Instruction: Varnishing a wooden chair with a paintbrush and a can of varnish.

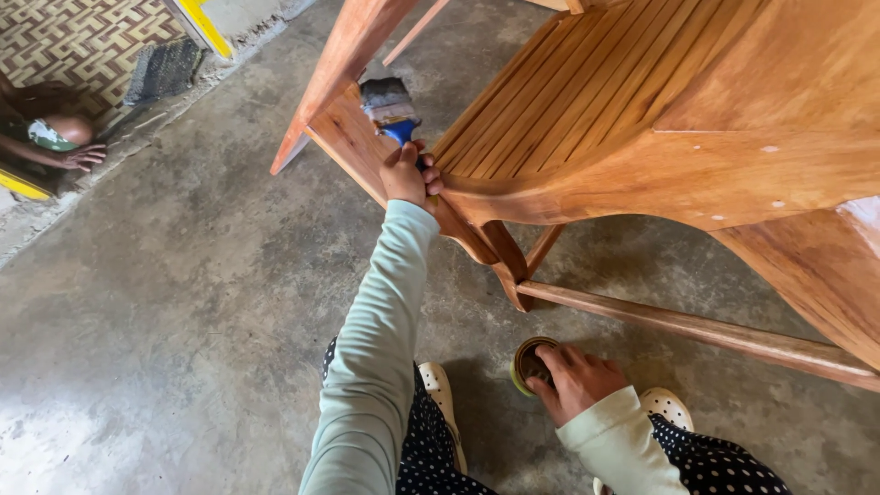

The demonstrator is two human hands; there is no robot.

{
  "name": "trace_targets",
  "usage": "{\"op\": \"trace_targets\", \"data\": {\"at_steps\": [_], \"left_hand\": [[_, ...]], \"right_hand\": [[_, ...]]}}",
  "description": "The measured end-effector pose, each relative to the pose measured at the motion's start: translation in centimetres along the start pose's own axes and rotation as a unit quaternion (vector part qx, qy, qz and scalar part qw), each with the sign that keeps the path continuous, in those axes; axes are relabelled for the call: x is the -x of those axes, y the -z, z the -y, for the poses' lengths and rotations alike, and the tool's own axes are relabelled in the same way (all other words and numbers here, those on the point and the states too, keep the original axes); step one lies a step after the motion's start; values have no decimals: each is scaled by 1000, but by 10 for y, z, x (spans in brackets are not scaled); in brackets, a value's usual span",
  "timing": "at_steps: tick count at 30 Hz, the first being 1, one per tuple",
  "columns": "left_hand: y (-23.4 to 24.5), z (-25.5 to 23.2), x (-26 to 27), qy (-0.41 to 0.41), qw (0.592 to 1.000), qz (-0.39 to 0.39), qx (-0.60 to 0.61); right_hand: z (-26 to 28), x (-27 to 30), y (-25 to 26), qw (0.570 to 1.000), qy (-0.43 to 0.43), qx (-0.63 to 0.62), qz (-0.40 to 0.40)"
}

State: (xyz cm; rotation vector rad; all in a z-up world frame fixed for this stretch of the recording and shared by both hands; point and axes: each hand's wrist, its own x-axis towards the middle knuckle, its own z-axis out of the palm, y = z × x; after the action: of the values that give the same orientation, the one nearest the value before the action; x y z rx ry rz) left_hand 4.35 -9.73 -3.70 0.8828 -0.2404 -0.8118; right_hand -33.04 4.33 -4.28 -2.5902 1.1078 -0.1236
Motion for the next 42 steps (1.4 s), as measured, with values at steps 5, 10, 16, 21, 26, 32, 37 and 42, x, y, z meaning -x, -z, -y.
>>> {"op": "trace_targets", "data": {"at_steps": [5,10,16,21,26,32,37,42], "left_hand": [[13,-9,-19,23,1000,0,14],[-2,-2,5,-13,998,-26,64],[17,-8,-7,5,999,2,53],[11,-1,23,-67,987,-50,134],[21,-10,21,-49,994,-23,95],[29,-16,51,-61,992,-39,99],[35,-23,119,-97,994,-34,43],[42,-43,109,-115,990,-49,-61]], "right_hand": [[0,1,-2,1000,9,-3,-4],[3,2,1,1000,13,-14,-23],[0,1,-4,1000,14,-3,8],[2,1,-2,1000,9,-14,-9],[6,0,1,1000,3,-11,7],[6,2,1,1000,4,-6,-6],[9,4,4,999,14,-19,-26],[19,4,8,1000,13,8,-5]]}}
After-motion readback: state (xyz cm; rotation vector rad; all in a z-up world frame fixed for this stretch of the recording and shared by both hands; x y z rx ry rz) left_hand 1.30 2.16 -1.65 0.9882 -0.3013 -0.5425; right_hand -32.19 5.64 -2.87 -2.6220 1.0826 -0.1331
